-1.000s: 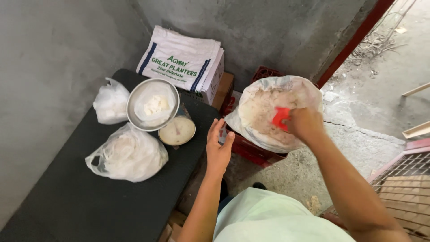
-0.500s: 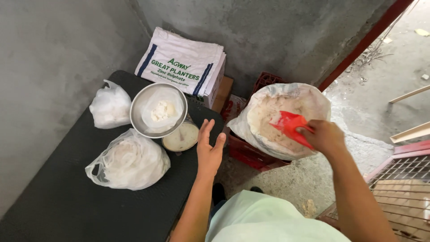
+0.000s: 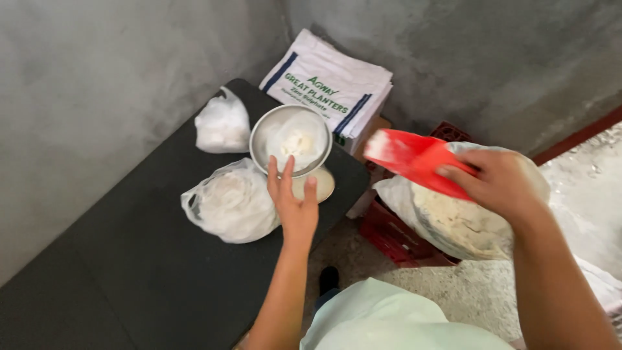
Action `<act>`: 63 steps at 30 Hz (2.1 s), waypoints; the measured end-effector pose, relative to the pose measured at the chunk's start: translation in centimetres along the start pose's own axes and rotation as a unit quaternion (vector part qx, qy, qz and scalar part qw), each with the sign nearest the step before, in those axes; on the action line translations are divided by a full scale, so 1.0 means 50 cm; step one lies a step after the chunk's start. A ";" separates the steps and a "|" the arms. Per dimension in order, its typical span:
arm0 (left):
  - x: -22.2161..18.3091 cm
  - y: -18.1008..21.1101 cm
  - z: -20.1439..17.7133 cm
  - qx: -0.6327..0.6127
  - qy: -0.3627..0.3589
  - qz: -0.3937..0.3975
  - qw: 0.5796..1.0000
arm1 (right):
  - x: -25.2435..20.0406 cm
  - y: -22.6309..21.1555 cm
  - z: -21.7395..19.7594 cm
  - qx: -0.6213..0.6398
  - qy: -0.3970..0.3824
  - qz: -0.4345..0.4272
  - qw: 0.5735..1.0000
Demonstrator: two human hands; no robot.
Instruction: Scooping zinc sulphate fertilizer from a large sack into smaller plastic bags after weighing them in a bowl on a scale.
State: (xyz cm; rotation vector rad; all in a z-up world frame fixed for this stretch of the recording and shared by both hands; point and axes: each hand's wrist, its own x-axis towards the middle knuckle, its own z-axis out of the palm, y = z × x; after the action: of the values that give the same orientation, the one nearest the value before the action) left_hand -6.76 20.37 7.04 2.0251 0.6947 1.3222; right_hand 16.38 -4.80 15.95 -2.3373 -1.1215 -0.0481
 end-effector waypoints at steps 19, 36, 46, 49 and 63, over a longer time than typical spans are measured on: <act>0.032 -0.110 0.005 -0.107 -0.064 -0.163 0.979 | 0.228 -0.290 0.138 -0.095 -0.050 -0.158 0.982; -0.095 0.133 0.163 -0.226 -0.169 -0.040 0.958 | -0.117 0.073 -0.035 0.224 0.134 0.236 0.936; -0.262 0.184 0.313 -0.184 -0.235 0.014 0.954 | -0.229 0.196 -0.004 0.083 0.094 0.315 0.941; -0.282 0.213 0.321 -0.201 -0.260 -0.015 0.944 | -0.222 0.242 0.042 0.003 0.065 0.303 0.951; -0.243 0.142 0.185 -0.063 -0.151 -0.047 0.985 | -0.093 0.249 0.205 0.029 0.101 0.027 0.994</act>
State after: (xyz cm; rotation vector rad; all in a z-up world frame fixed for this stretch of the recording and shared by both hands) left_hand -1.88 5.04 2.05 2.0072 0.5449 0.9518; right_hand 20.46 -9.46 0.36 -2.2538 -0.9471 -0.2241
